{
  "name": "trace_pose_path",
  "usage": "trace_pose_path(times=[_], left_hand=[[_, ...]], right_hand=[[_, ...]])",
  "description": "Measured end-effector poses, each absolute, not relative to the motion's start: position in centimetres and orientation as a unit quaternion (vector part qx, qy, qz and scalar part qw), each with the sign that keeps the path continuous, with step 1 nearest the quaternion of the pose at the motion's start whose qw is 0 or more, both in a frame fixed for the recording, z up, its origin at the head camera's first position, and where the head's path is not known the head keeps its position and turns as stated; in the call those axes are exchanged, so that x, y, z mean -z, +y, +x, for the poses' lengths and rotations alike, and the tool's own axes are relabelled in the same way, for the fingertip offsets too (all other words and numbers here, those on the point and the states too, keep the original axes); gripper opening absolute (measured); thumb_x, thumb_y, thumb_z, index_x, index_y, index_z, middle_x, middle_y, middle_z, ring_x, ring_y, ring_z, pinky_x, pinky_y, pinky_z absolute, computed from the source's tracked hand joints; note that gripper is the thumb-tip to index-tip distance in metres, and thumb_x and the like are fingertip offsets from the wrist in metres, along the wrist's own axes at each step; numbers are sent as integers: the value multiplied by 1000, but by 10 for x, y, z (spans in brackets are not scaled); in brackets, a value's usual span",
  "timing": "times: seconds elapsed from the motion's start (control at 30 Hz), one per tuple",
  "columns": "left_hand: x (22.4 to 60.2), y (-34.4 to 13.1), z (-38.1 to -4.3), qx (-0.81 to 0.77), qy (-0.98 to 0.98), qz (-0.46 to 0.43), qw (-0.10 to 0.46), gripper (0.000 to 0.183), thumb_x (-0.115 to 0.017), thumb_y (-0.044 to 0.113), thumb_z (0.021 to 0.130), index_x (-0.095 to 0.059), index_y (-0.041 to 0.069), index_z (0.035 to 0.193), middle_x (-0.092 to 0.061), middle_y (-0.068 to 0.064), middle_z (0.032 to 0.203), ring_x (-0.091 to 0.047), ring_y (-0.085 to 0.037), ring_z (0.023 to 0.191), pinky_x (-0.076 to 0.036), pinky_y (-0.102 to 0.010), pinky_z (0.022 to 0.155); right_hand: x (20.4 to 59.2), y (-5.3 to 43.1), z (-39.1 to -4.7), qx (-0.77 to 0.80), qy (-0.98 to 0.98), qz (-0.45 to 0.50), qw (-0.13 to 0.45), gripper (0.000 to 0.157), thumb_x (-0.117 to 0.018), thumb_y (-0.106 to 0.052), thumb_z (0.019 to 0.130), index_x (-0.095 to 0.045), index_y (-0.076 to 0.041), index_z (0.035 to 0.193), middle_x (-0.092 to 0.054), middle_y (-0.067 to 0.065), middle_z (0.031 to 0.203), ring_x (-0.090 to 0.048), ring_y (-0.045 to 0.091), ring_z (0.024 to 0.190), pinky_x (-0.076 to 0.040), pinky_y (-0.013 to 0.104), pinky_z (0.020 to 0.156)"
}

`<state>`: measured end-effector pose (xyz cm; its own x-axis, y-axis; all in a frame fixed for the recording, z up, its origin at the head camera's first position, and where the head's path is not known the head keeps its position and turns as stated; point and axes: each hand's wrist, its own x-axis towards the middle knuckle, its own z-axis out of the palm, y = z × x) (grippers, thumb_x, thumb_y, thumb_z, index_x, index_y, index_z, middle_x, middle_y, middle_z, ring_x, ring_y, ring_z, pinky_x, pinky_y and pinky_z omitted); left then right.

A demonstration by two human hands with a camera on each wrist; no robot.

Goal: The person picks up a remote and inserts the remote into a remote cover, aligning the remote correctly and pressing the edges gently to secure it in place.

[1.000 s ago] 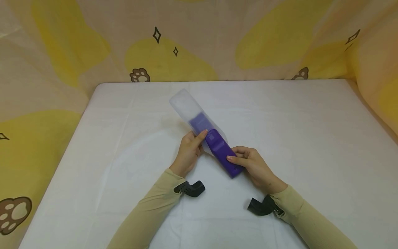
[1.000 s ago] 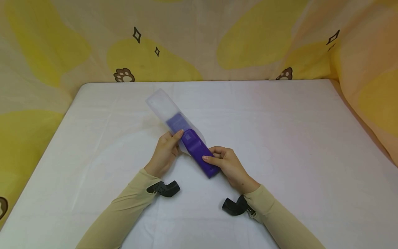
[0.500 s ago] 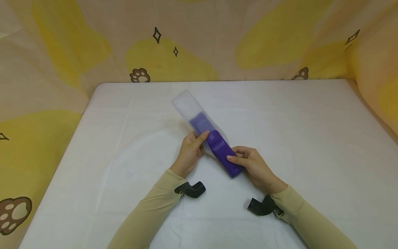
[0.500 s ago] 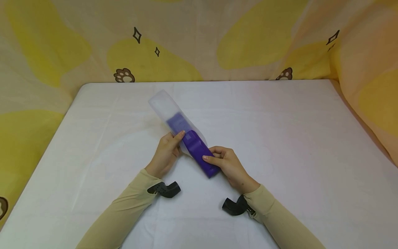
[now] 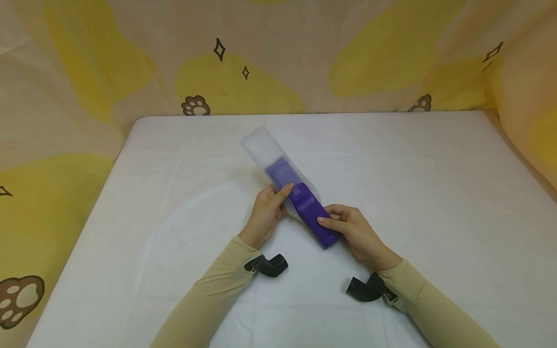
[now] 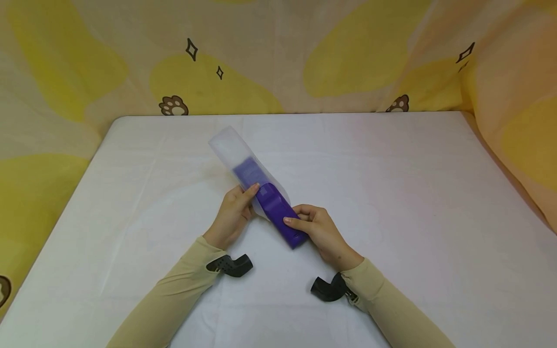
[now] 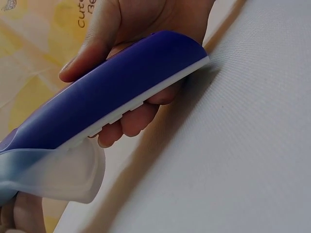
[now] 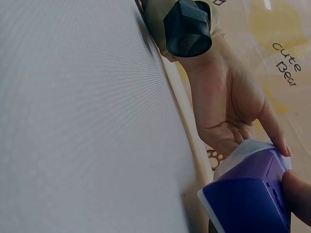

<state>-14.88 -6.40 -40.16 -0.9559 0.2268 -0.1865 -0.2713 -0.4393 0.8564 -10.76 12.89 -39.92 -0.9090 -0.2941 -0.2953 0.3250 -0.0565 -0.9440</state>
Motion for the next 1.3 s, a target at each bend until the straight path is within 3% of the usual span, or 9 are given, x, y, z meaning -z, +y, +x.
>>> trace_pose_path(times=[1.3], left_hand=[[401,-64,-147,-837,525,-13,155,17,-51,9,97,-52,-3,109,-65,0,92,-63,-8,84,-52,-21,76]], right_hand=[[397,129,-107,725,655,20,210,24,-62,-5,89,-57,9,107,-69,0,87,-62,10,77,-52,23,71]])
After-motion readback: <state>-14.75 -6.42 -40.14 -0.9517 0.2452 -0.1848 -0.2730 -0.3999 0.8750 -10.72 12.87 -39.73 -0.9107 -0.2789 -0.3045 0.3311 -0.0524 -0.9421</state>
